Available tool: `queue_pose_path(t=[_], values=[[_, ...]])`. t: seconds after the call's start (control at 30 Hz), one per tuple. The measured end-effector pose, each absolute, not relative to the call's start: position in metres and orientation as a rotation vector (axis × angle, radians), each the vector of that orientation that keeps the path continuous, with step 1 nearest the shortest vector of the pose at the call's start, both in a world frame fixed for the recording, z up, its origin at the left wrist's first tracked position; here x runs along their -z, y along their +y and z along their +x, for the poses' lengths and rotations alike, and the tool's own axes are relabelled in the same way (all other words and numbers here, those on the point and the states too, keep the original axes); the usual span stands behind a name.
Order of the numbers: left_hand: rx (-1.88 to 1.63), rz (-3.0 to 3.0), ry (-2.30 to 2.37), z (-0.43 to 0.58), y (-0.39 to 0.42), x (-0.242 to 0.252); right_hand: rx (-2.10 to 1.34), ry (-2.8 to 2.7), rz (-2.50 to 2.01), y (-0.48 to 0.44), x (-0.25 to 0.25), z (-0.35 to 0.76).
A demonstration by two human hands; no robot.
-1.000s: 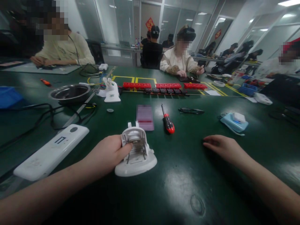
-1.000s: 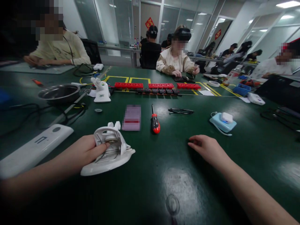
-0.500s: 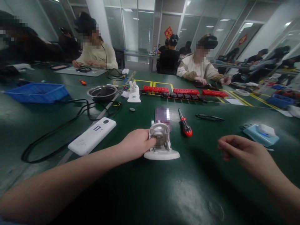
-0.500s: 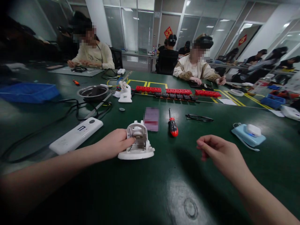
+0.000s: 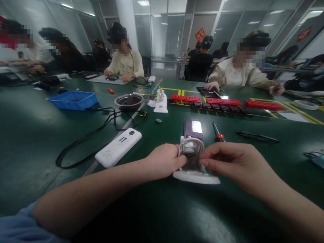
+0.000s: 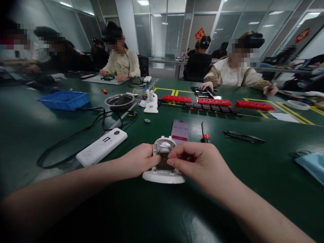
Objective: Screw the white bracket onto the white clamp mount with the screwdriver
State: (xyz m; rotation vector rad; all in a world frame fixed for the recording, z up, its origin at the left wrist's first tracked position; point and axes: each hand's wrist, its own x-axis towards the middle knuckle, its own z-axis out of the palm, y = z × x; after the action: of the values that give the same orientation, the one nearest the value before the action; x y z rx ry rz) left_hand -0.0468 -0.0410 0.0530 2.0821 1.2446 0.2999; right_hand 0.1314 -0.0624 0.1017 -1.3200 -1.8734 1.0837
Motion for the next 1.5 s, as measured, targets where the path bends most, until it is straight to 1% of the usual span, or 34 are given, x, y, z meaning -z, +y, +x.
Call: queue_pose_path(t=[0.2,0.3,0.37,0.4,0.53,0.6,0.73,0.87,1.03,1.13,1.23,1.33,1.5], values=[[-0.3,2.03,1.245,-0.046,-0.039,-0.051,-1.336,-1.759,-1.364,-0.055,-0.099,0.138],[-0.288,2.003,1.253,-0.046,-0.041,-0.054,-1.339,-1.778,-1.38,-0.054,-0.1,0.141],[-0.28,2.012,1.265,-0.045,-0.041,-0.056,-1.261,-1.864,-1.366,-0.056,-0.1,0.142],[-0.277,2.02,1.272,-0.045,-0.042,-0.057,-1.168,-1.936,-1.339,-0.057,-0.099,0.143],[-0.274,2.051,1.268,-0.044,-0.042,-0.057,-0.495,-2.208,-1.138,-0.057,-0.089,0.145],[-0.289,2.072,1.248,-0.044,-0.042,-0.056,-0.336,-2.288,-1.043,-0.054,-0.081,0.144],[-0.314,2.103,1.244,-0.044,-0.042,-0.053,-0.31,-2.372,-0.976,-0.047,-0.069,0.139],[-0.337,2.126,1.241,-0.045,-0.042,-0.052,-0.23,-2.392,-0.93,-0.045,-0.068,0.135],[-0.37,2.088,1.23,-0.045,-0.041,-0.05,-0.31,-2.406,-0.876,-0.051,-0.069,0.132],[-0.415,1.938,1.198,-0.043,-0.038,-0.046,-0.235,-2.396,-0.877,-0.055,-0.067,0.13],[-0.42,1.628,1.071,-0.04,-0.036,-0.042,-0.156,-2.356,-0.88,-0.057,-0.064,0.129],[-0.421,1.35,0.959,-0.036,-0.036,-0.041,-0.327,-2.253,-0.97,-0.054,-0.059,0.13],[-0.496,1.254,0.952,-0.032,-0.04,-0.04,-0.984,-1.959,-1.102,-0.043,-0.049,0.132]])
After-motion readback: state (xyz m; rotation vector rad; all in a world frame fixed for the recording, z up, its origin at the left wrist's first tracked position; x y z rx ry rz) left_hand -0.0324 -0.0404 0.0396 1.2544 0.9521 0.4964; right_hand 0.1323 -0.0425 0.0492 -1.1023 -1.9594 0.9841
